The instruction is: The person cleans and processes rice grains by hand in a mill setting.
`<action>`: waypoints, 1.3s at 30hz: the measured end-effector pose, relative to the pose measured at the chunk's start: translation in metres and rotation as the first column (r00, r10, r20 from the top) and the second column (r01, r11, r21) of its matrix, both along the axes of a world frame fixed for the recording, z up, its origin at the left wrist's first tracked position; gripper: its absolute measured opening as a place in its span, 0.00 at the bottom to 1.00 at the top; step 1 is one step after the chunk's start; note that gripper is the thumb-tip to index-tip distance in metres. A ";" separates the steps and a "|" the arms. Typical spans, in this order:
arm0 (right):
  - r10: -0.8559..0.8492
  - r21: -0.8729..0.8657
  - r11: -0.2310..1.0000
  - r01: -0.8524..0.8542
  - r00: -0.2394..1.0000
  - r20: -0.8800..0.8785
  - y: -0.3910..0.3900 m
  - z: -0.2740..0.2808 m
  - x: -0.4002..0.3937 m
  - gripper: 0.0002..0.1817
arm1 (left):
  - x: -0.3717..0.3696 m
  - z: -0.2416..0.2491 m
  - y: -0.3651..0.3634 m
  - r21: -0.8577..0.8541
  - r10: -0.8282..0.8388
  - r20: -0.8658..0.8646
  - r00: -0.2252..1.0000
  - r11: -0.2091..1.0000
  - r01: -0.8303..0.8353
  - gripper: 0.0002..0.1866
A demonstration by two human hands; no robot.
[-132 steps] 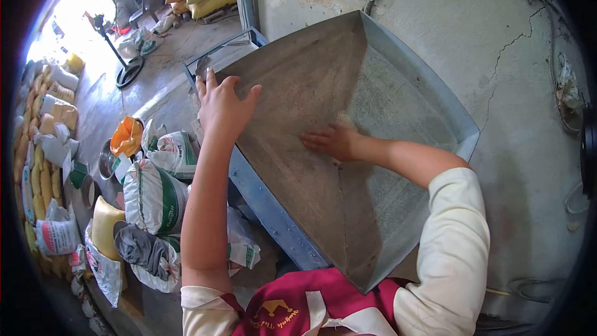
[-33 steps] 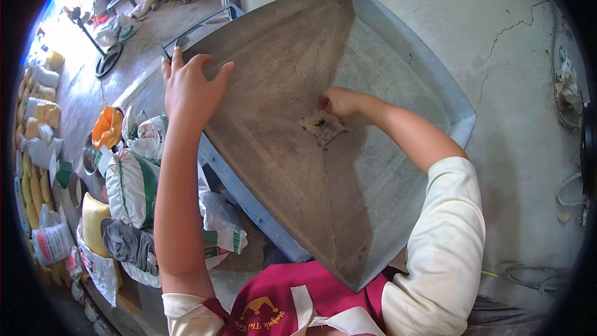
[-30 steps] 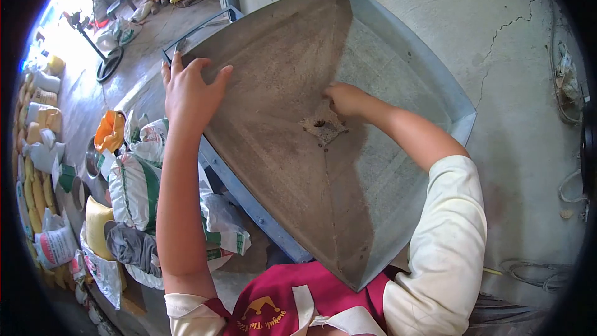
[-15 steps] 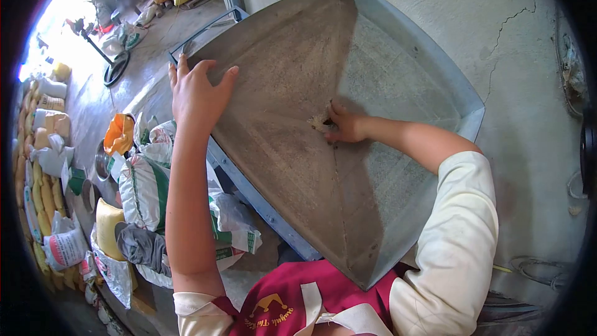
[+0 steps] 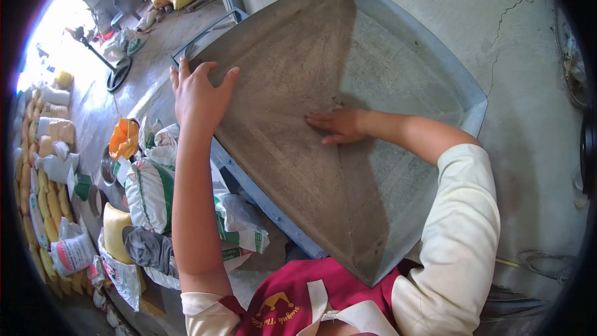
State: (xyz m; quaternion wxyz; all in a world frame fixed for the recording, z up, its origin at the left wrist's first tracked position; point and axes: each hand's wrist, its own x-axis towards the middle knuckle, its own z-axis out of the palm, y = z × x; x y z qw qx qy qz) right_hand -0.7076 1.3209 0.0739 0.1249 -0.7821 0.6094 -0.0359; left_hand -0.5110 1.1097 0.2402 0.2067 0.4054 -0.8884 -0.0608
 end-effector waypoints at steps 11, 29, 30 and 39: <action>-0.072 0.066 0.995 0.074 0.997 -0.039 -0.015 0.044 -0.018 0.25 | 0.000 0.000 0.001 -0.005 0.001 -0.018 1.000 1.000 -0.001 0.28; -0.493 0.426 0.833 0.354 0.824 0.279 -0.011 -0.010 -0.026 0.12 | -0.001 0.000 0.001 0.001 0.003 -0.010 1.000 1.000 -0.003 0.27; -0.633 0.453 0.746 0.488 0.731 0.256 -0.015 0.019 -0.024 0.13 | 0.000 0.000 0.001 0.003 0.003 -0.011 1.000 1.000 -0.003 0.27; -0.318 0.613 0.699 0.368 0.928 -0.195 -0.013 0.005 -0.024 0.13 | 0.000 0.001 0.001 0.004 -0.007 -0.009 1.000 1.000 0.007 0.27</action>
